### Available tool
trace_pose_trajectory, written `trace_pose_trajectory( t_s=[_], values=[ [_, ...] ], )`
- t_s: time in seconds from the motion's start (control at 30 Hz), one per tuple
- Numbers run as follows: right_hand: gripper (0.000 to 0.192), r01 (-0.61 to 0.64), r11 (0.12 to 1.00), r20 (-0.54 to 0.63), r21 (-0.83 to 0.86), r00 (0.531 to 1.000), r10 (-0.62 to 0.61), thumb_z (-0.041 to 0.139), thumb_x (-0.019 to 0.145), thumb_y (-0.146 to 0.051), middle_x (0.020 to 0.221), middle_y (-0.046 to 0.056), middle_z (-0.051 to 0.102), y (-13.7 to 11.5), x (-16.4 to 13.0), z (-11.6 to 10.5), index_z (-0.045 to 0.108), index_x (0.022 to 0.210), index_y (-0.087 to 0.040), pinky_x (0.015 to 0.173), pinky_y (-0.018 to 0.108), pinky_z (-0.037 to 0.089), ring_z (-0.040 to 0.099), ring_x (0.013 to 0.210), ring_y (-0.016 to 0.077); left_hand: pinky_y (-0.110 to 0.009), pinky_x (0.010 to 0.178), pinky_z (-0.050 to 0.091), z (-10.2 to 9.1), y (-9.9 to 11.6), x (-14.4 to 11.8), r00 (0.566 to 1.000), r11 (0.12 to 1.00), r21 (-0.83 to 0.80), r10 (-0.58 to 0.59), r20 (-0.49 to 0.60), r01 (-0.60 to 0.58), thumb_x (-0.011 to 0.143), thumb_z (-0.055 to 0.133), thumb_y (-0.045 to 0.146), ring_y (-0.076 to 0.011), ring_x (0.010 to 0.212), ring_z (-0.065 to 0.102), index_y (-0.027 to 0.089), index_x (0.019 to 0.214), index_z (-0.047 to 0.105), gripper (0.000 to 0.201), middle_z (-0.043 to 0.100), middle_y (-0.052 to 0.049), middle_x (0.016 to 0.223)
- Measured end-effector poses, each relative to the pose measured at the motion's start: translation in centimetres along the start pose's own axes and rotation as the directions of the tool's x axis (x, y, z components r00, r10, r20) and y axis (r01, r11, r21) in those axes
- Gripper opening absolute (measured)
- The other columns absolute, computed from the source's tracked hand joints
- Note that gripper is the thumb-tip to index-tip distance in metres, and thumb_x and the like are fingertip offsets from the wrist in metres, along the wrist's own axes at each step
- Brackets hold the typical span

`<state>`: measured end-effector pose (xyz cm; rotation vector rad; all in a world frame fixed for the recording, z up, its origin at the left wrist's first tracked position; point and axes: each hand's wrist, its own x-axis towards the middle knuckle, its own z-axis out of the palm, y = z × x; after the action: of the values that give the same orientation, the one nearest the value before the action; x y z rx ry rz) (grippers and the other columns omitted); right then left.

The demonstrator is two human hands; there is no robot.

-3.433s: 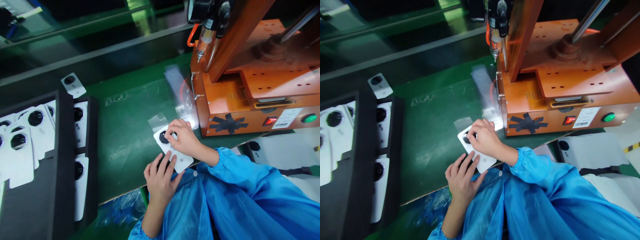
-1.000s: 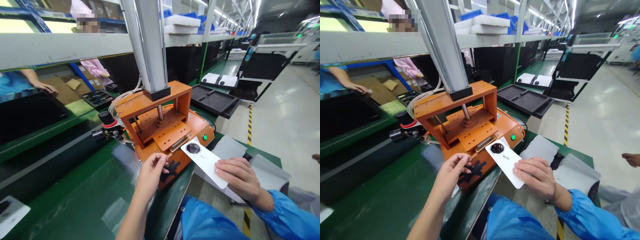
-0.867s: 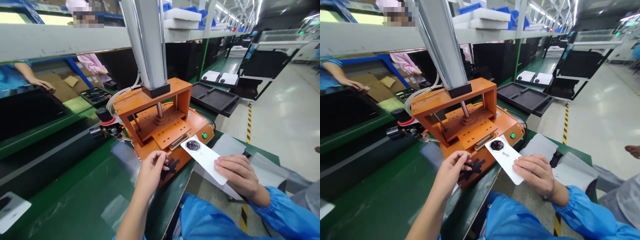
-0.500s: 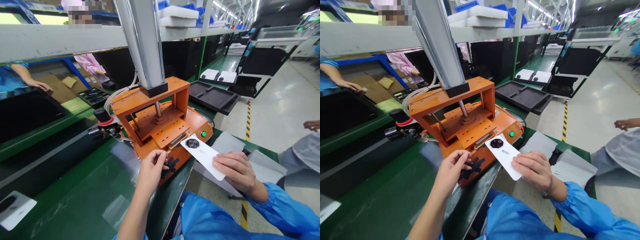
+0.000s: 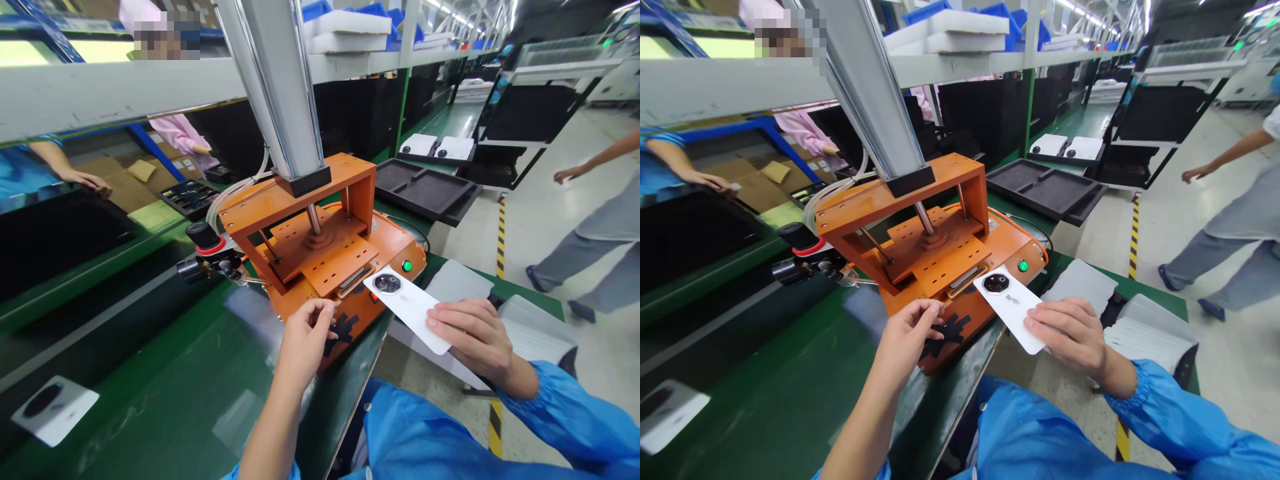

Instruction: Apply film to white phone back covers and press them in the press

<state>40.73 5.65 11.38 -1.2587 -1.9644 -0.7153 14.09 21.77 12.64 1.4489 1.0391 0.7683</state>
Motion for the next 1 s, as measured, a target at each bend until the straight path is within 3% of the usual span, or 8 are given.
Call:
trace_pose_trajectory(
  t_s=[0.2, 0.33, 0.47, 0.57, 0.67, 0.8, 0.9, 1.0],
  values=[
    [0.03, 0.004, 1.0, 0.0, -0.005, 1.0, -0.004, 0.053, 0.099, -0.015, 0.107, 0.005, 0.078, 0.3, -0.1, 0.1, 0.069, 0.121, -0.026, 0.082, 0.035, 0.054, 0.071, 0.103, 0.0187, -0.024, 0.055, 0.058, -0.1, 0.1, 0.0, 1.0, 1.0, 0.02, -0.005, -0.005, 0.005, 0.083, 0.065, 0.057, -0.0172, 0.078, 0.064, 0.015, 0.091, 0.072, 0.043, 0.07, -0.008, 0.09],
    [0.028, -0.01, 1.0, -0.004, -0.014, 1.0, 0.01, 0.054, 0.098, -0.016, 0.108, 0.006, 0.078, 0.4, -0.2, 0.1, 0.069, 0.121, -0.026, 0.082, 0.036, 0.053, 0.072, 0.103, 0.0201, -0.019, 0.042, 0.05, 0.2, 0.1, 0.2, 0.998, 0.999, 0.015, -0.052, -0.037, 0.052, 0.083, 0.066, 0.055, -0.0188, 0.079, 0.068, 0.013, 0.104, 0.068, 0.047, 0.072, -0.011, 0.094],
    [0.03, -0.027, 1.0, -0.026, -0.005, 0.999, 0.027, 0.055, 0.097, -0.013, 0.107, 0.006, 0.078, 0.4, -0.2, 0.0, 0.069, 0.12, -0.025, 0.083, 0.036, 0.052, 0.073, 0.102, 0.0202, -0.016, 0.032, 0.038, 1.3, 0.9, 1.1, 0.992, 0.989, -0.077, -0.129, -0.012, 0.128, 0.08, 0.072, 0.051, -0.0167, 0.069, 0.069, 0.013, 0.113, 0.058, 0.053, 0.073, -0.013, 0.099],
    [0.031, -0.031, 1.0, -0.023, 0.0, 0.999, 0.031, 0.055, 0.096, -0.012, 0.109, 0.006, 0.078, 0.7, -0.4, 0.6, 0.07, 0.121, -0.024, 0.084, 0.036, 0.052, 0.073, 0.104, 0.0203, -0.015, 0.031, 0.032, 2.8, 1.8, 2.7, 0.994, 0.97, -0.218, -0.112, -0.002, 0.109, 0.079, 0.073, 0.044, -0.0157, 0.064, 0.069, 0.013, 0.112, 0.059, 0.047, 0.073, -0.015, 0.1],
    [0.034, -0.011, 1.0, -0.041, -0.003, 0.999, 0.01, 0.055, 0.095, -0.012, 0.113, 0.006, 0.077, 1.5, -0.8, 1.8, 0.07, 0.123, -0.024, 0.083, 0.035, 0.053, 0.073, 0.106, 0.0205, -0.015, 0.035, 0.024, 4.6, 2.6, 4.9, 0.992, 0.942, -0.329, -0.097, -0.08, 0.065, 0.083, 0.064, 0.034, -0.0117, 0.059, 0.065, 0.013, 0.112, 0.061, 0.036, 0.073, -0.013, 0.098],
    [0.039, -0.005, 1.0, -0.104, -0.005, 0.995, 0.005, 0.06, 0.09, -0.007, 0.113, 0.006, 0.078, 3.1, -0.4, 4.4, 0.07, 0.123, -0.024, 0.083, 0.034, 0.051, 0.073, 0.106, 0.0201, -0.016, 0.047, 0.034, 6.2, 3.3, 6.6, 0.972, 0.922, -0.386, -0.09, -0.219, -0.002, 0.084, 0.057, 0.027, -0.0088, 0.061, 0.06, 0.014, 0.108, 0.062, 0.028, 0.072, -0.009, 0.092],
    [0.037, -0.045, 0.999, -0.15, 0.018, 0.988, 0.047, 0.06, 0.091, -0.007, 0.111, 0.005, 0.078, 4.1, 0.8, 6.5, 0.071, 0.121, -0.027, 0.084, 0.034, 0.051, 0.074, 0.105, 0.0188, -0.019, 0.053, 0.04, 6.2, 3.2, 5.0, 0.972, 0.92, -0.391, -0.091, -0.219, -0.002, 0.084, 0.06, 0.035, -0.0113, 0.062, 0.059, 0.015, 0.103, 0.065, 0.028, 0.07, -0.006, 0.082],
    [0.033, -0.028, 0.998, -0.174, 0.057, 0.984, 0.037, 0.059, 0.093, -0.012, 0.109, 0.003, 0.079, 4.6, 2.6, 8.6, 0.073, 0.118, -0.029, 0.083, 0.033, 0.051, 0.074, 0.103, 0.0178, -0.023, 0.059, 0.045, 5.1, 1.9, 0.0, 0.988, 0.93, -0.366, -0.082, -0.128, 0.03, 0.083, 0.065, 0.044, -0.0143, 0.065, 0.06, 0.016, 0.101, 0.069, 0.033, 0.07, -0.005, 0.079]
  ],
)
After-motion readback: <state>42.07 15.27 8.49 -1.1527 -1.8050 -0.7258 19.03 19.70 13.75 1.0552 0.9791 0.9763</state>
